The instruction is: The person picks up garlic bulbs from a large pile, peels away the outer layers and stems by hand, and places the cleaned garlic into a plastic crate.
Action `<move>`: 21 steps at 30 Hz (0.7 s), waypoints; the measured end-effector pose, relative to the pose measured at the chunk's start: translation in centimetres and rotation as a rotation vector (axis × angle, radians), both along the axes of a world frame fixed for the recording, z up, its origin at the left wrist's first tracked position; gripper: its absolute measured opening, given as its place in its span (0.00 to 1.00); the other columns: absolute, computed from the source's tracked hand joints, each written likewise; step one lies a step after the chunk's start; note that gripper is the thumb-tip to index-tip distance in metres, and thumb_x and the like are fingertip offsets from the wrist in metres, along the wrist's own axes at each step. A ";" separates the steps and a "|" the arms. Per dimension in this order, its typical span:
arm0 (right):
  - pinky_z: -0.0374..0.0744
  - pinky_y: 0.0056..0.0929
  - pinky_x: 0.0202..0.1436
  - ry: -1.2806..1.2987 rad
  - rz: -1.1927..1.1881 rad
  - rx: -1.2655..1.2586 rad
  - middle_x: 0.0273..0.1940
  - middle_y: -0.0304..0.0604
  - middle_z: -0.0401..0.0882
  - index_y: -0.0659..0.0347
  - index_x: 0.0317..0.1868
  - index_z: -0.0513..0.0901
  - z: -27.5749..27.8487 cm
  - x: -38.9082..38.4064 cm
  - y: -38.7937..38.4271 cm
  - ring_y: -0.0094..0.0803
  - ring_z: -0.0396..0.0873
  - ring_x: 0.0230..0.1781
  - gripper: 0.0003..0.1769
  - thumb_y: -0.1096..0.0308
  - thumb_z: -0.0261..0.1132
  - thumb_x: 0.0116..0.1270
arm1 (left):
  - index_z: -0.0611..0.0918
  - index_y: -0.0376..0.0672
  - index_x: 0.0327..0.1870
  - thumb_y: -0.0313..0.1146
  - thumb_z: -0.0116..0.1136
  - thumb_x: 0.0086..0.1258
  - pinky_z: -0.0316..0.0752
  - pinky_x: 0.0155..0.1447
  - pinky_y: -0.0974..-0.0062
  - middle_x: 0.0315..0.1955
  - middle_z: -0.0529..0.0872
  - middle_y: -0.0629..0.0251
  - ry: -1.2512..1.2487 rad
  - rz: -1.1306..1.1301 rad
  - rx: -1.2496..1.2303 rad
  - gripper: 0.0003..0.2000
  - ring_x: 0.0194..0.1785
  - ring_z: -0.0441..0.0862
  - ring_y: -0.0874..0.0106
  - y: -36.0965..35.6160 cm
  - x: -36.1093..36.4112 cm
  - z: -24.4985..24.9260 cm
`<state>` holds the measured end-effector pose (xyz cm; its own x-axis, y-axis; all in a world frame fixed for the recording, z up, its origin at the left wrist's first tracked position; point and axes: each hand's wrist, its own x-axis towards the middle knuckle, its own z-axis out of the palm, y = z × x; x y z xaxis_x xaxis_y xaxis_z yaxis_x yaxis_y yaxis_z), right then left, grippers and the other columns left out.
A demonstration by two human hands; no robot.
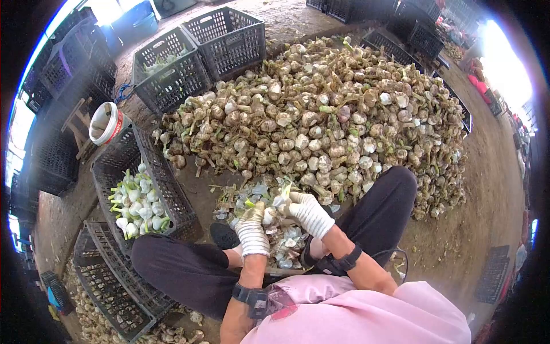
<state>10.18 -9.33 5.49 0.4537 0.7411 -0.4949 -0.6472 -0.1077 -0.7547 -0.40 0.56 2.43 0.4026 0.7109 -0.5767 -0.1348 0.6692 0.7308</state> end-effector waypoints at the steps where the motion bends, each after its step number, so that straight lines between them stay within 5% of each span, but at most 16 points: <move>1: 0.77 0.22 0.39 -0.260 0.056 -0.018 0.38 0.34 0.81 0.64 0.48 0.80 -0.3 0.0 0.0 0.19 0.77 0.35 0.17 0.75 0.64 0.55 | 0.83 0.36 0.36 0.30 0.64 0.62 0.76 0.35 0.75 0.29 0.84 0.64 0.042 0.009 0.009 0.07 0.29 0.79 0.74 -0.3 0.2 0.6; 5: 0.76 0.34 0.44 -1.296 -0.064 -0.207 0.38 0.54 0.79 0.64 0.48 0.75 -1.1 -2.8 1.1 0.47 0.78 0.38 0.19 0.72 0.60 0.53 | 0.80 0.37 0.35 0.27 0.65 0.61 0.71 0.33 0.82 0.27 0.81 0.69 0.116 0.016 0.443 0.07 0.28 0.73 0.82 -1.2 0.8 -1.7; 6: 0.76 0.34 0.45 -1.357 -0.090 -0.223 0.37 0.54 0.79 0.64 0.47 0.76 -1.5 -3.1 1.4 0.48 0.78 0.38 0.18 0.73 0.58 0.53 | 0.79 0.38 0.36 0.27 0.64 0.62 0.70 0.32 0.82 0.29 0.81 0.69 0.092 0.031 0.475 0.06 0.29 0.74 0.82 -1.9 1.0 -1.2; 8: 0.77 0.33 0.45 -0.950 -0.071 -0.234 0.36 0.53 0.80 0.64 0.44 0.78 -1.8 -3.2 1.6 0.47 0.79 0.37 0.16 0.73 0.57 0.53 | 0.80 0.37 0.37 0.29 0.63 0.63 0.74 0.35 0.80 0.30 0.82 0.66 0.106 -0.027 0.394 0.07 0.31 0.76 0.79 -1.8 0.5 -0.1; 10: 0.78 0.33 0.43 -0.821 -0.087 -0.249 0.34 0.53 0.82 0.64 0.39 0.81 -3.0 -1.3 1.5 0.45 0.80 0.35 0.13 0.73 0.57 0.52 | 0.80 0.36 0.38 0.30 0.63 0.64 0.76 0.37 0.78 0.31 0.83 0.64 -0.026 -0.025 0.256 0.08 0.32 0.78 0.76 -1.3 -0.2 0.6; 11: 0.78 0.33 0.42 -0.858 -0.126 -0.275 0.32 0.52 0.82 0.64 0.38 0.81 -5.5 -0.4 1.3 0.41 0.81 0.34 0.13 0.73 0.58 0.51 | 0.80 0.34 0.39 0.31 0.62 0.64 0.79 0.39 0.76 0.31 0.83 0.62 -0.161 -0.024 0.116 0.09 0.33 0.80 0.73 -0.9 -0.4 0.9; 14: 0.77 0.33 0.46 -0.794 0.285 -0.446 0.37 0.54 0.83 0.63 0.42 0.82 -6.9 1.2 0.3 0.45 0.81 0.38 0.16 0.71 0.59 0.52 | 0.79 0.32 0.41 0.35 0.58 0.67 0.81 0.48 0.68 0.36 0.82 0.54 -0.428 -0.120 -0.110 0.12 0.39 0.82 0.64 0.6 -1.4 1.4; 16: 0.77 0.33 0.47 -1.027 0.489 -0.470 0.40 0.55 0.83 0.62 0.46 0.82 -7.3 1.2 0.3 0.45 0.81 0.42 0.18 0.70 0.60 0.53 | 0.79 0.32 0.42 0.36 0.58 0.67 0.81 0.48 0.69 0.37 0.82 0.53 -0.468 -0.096 -0.120 0.13 0.40 0.81 0.64 1.2 -1.7 0.5; 21: 0.76 0.32 0.49 -0.855 0.059 -0.162 0.45 0.53 0.81 0.63 0.54 0.76 0.2 -2.1 0.4 0.42 0.80 0.45 0.23 0.69 0.61 0.56 | 0.80 0.34 0.40 0.31 0.61 0.65 0.77 0.40 0.77 0.35 0.82 0.62 -0.292 0.100 -0.038 0.09 0.35 0.79 0.74 0.4 -1.0 0.5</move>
